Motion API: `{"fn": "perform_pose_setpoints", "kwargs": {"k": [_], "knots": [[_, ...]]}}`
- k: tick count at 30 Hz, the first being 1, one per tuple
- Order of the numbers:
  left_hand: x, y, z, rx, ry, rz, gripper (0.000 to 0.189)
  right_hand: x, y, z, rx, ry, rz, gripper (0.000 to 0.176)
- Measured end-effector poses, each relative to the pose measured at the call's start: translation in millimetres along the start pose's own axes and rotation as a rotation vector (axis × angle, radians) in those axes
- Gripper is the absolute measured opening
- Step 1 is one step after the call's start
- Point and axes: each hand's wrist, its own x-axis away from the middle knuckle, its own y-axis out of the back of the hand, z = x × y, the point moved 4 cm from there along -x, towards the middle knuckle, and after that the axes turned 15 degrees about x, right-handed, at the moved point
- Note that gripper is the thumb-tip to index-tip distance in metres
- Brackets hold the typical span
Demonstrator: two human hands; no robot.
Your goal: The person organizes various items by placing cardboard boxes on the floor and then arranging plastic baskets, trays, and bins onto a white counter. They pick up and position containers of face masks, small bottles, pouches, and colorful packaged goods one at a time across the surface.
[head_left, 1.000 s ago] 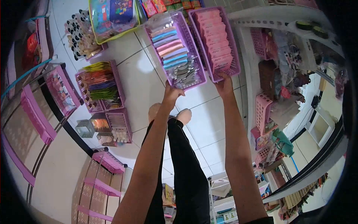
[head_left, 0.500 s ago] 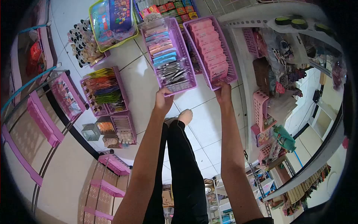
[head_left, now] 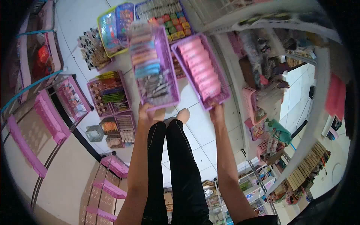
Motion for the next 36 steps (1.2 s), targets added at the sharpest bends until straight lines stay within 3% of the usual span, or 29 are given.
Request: {"fn": "perform_pose_setpoints", "kwargs": {"k": [1, 2, 3, 5, 7, 9, 11, 13, 15, 17, 22, 27, 36], "knots": [[26.0, -2.1, -11.9, -0.043, -0.010, -0.049, 0.007, 27.1, -6.9, 13.2, -0.049, 0.026, -0.046, 0.026], [49.1, -3.3, -21.0, -0.054, 0.001, -0.042, 0.004, 47.4, -2.6, 11.1, -0.024, -0.021, 0.063, 0.040], [71.1, -1.7, -29.6, -0.067, 0.012, -0.032, 0.002, 73.2, -2.5, 17.4, -0.062, -0.013, 0.088, 0.041], [116.9, 6.8, -51.5, -0.062, 0.080, 0.148, 0.003, 122.1, 1.8, 28.2, -0.070, -0.026, 0.110, 0.044], [146.6, 57.5, -72.8, -0.804, -0.048, 0.186, 0.002, 180.2, -0.5, 59.5, -0.059, -0.042, 0.111, 0.036], [221.9, -39.4, -99.8, -0.136, 0.114, 0.089, 0.010, 228.4, 10.9, 67.3, -0.105, -0.050, 0.110, 0.039], [258.1, -9.7, -116.0, -0.112, 0.168, 0.099, 0.030, 283.3, 18.6, 90.9, -0.106, -0.073, 0.121, 0.042], [317.4, -70.2, -143.0, -0.064, 0.079, 0.208, 0.046, 333.5, 30.7, 108.5, -0.105, -0.046, 0.154, 0.045], [357.0, -82.0, -165.9, -0.132, 0.109, 0.224, 0.055, 381.9, 38.2, 131.3, -0.056, -0.039, 0.190, 0.048], [393.8, -109.0, -184.7, -0.123, 0.030, 0.242, 0.055, 426.7, 46.3, 155.8, -0.046, -0.007, 0.186, 0.046], [423.2, -190.8, -203.0, -0.247, 0.172, 0.489, 0.047, 524.8, 67.5, 215.4, -0.107, 0.179, 0.134, 0.044], [468.7, -218.7, -219.2, -0.410, 0.270, 0.552, 0.038, 599.1, 99.9, 240.1, -0.249, 0.339, 0.066, 0.042], [542.5, -284.8, -201.2, -0.757, 0.447, 0.631, 0.023, 716.8, 223.9, 279.0, -0.367, 0.606, -0.322, 0.042]]}}
